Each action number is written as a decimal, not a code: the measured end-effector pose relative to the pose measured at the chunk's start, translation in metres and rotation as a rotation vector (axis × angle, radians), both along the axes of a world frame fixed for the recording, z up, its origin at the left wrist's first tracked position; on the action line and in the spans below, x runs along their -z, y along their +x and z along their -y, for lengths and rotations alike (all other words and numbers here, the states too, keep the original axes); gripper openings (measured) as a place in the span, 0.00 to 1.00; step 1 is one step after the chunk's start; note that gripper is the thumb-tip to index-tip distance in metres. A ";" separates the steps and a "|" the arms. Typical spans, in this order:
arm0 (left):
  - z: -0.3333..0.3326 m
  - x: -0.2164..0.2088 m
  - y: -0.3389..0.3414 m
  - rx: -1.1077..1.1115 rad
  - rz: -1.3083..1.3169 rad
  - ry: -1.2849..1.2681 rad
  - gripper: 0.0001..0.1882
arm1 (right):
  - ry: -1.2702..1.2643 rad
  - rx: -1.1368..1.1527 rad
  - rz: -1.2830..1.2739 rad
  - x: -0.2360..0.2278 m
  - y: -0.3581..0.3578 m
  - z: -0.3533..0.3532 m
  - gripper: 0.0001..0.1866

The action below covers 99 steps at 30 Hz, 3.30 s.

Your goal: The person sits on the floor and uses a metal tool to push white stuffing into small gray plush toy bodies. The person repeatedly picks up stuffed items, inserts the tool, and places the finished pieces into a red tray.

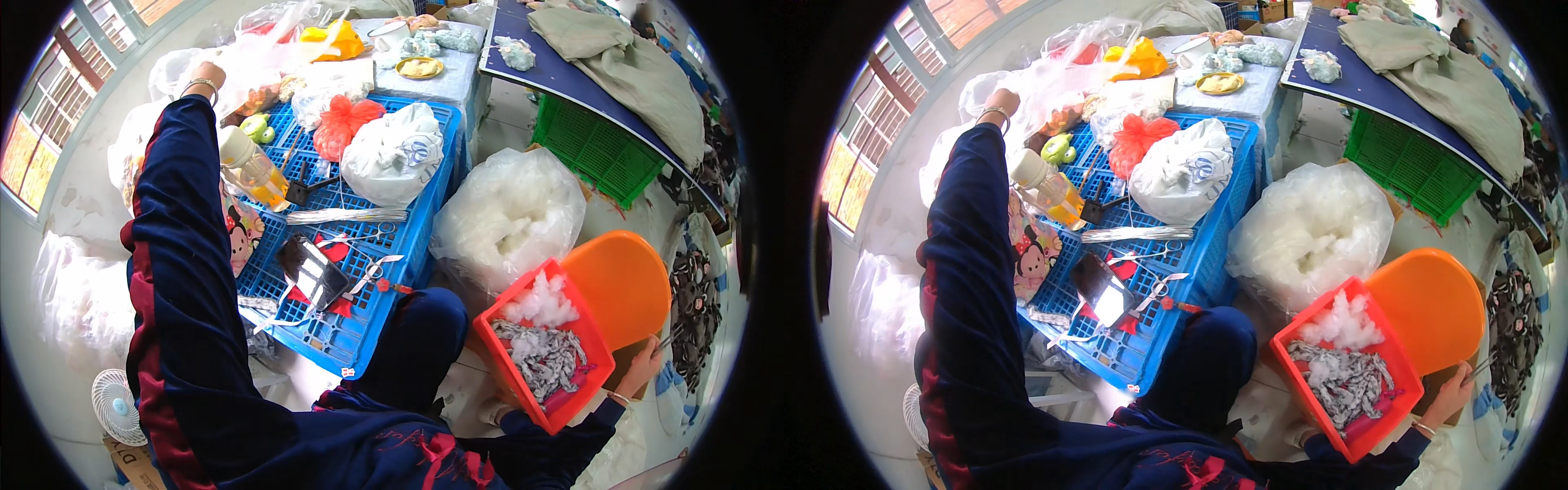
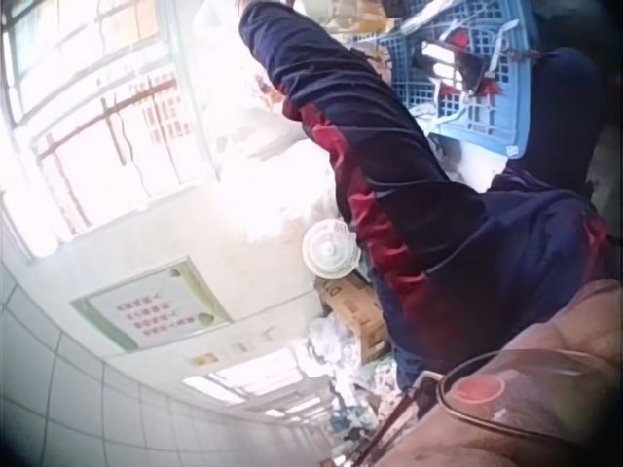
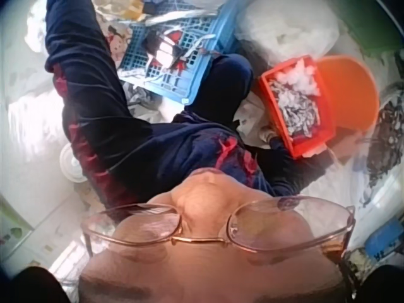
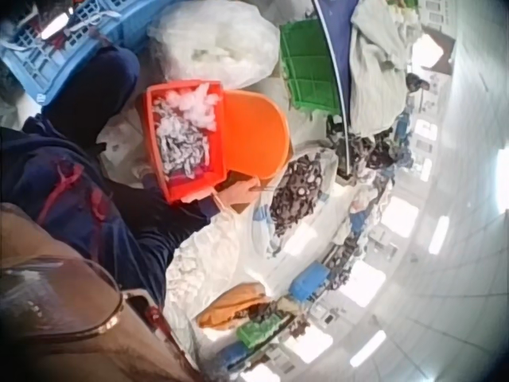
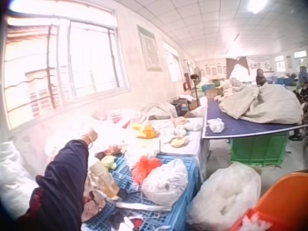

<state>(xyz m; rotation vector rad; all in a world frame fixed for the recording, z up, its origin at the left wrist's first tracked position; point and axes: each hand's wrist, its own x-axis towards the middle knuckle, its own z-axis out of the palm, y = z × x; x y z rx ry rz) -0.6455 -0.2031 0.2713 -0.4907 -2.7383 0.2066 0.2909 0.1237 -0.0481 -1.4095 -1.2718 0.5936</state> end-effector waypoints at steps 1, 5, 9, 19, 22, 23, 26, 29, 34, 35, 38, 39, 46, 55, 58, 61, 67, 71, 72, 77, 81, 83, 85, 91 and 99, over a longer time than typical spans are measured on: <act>0.011 -0.002 -0.018 0.318 0.097 0.318 0.26 | -0.005 -0.014 -0.003 0.003 -0.005 -0.003 0.11; 0.006 0.008 -0.008 0.124 0.008 -0.149 0.26 | 0.000 -0.003 0.022 0.002 -0.004 0.000 0.11; -0.027 -0.009 0.014 0.132 -0.121 -0.407 0.25 | 0.001 -0.017 0.038 0.008 -0.002 -0.007 0.12; -0.243 0.101 0.104 0.643 0.924 0.243 0.18 | -0.017 0.026 0.024 0.015 0.006 -0.001 0.11; -0.201 0.179 -0.038 0.753 0.198 -0.392 0.20 | -0.010 -0.075 0.004 0.031 -0.026 -0.019 0.12; -0.214 0.187 -0.020 0.656 0.301 -0.239 0.24 | -0.017 -0.016 0.051 0.023 -0.020 -0.009 0.11; -0.219 0.168 0.041 0.350 0.504 -0.020 0.37 | -0.027 0.083 0.135 0.007 -0.011 0.012 0.11; -0.197 0.203 -0.014 0.185 0.501 -0.192 0.38 | -0.074 -0.016 0.141 0.023 -0.003 -0.001 0.10; -0.189 0.226 -0.052 0.227 0.241 -0.277 0.27 | -0.019 -0.093 0.205 0.031 -0.016 -0.008 0.10; -0.185 0.223 -0.054 0.244 0.239 -0.089 0.26 | 0.000 -0.107 0.201 0.029 -0.022 -0.007 0.10; -0.188 0.191 -0.046 0.377 0.153 0.293 0.23 | 0.030 -0.110 0.179 0.031 -0.019 -0.007 0.09; -0.192 0.175 -0.036 0.408 0.161 0.335 0.22 | 0.034 -0.100 0.185 0.028 -0.021 -0.005 0.09; -0.194 0.086 -0.001 0.726 0.157 0.206 0.22 | 0.048 -0.128 0.209 0.023 -0.013 -0.004 0.12; -0.214 0.073 0.030 0.904 0.082 0.150 0.22 | 0.074 -0.120 0.151 0.016 -0.011 -0.001 0.10; -0.232 0.091 0.075 0.712 -0.048 0.185 0.17 | 0.079 -0.122 0.168 0.011 -0.009 0.002 0.11; -0.215 0.114 0.116 0.903 0.352 -0.102 0.16 | 0.071 -0.114 0.181 0.007 -0.011 0.003 0.11; -0.223 0.117 0.102 0.545 0.468 -0.491 0.20 | 0.084 -0.113 0.171 0.008 -0.017 0.001 0.10; -0.235 0.117 0.093 0.494 -0.009 -0.179 0.22 | 0.081 -0.099 0.170 0.016 -0.011 -0.004 0.11; -0.243 0.119 0.099 0.515 0.076 -0.104 0.25 | 0.075 -0.096 0.177 0.018 -0.011 -0.005 0.11; -0.268 0.186 0.071 0.538 0.437 0.132 0.51 | 0.032 -0.095 0.230 0.016 -0.026 -0.009 0.10; -0.283 0.183 0.109 0.586 0.653 0.019 0.40 | 0.083 -0.055 0.224 0.015 -0.009 0.001 0.10; -0.250 0.190 0.027 0.711 0.412 0.099 0.32 | 0.084 -0.163 0.162 0.031 -0.026 -0.023 0.10; -0.272 0.165 0.073 0.707 0.526 0.577 0.30 | 0.089 -0.095 0.204 0.025 -0.010 -0.012 0.10; -0.259 0.099 0.092 0.729 0.695 0.998 0.30 | 0.047 -0.100 0.197 0.014 -0.023 -0.008 0.10; -0.258 0.091 0.075 0.729 0.646 1.217 0.28 | 0.063 -0.102 0.212 0.009 -0.027 -0.006 0.10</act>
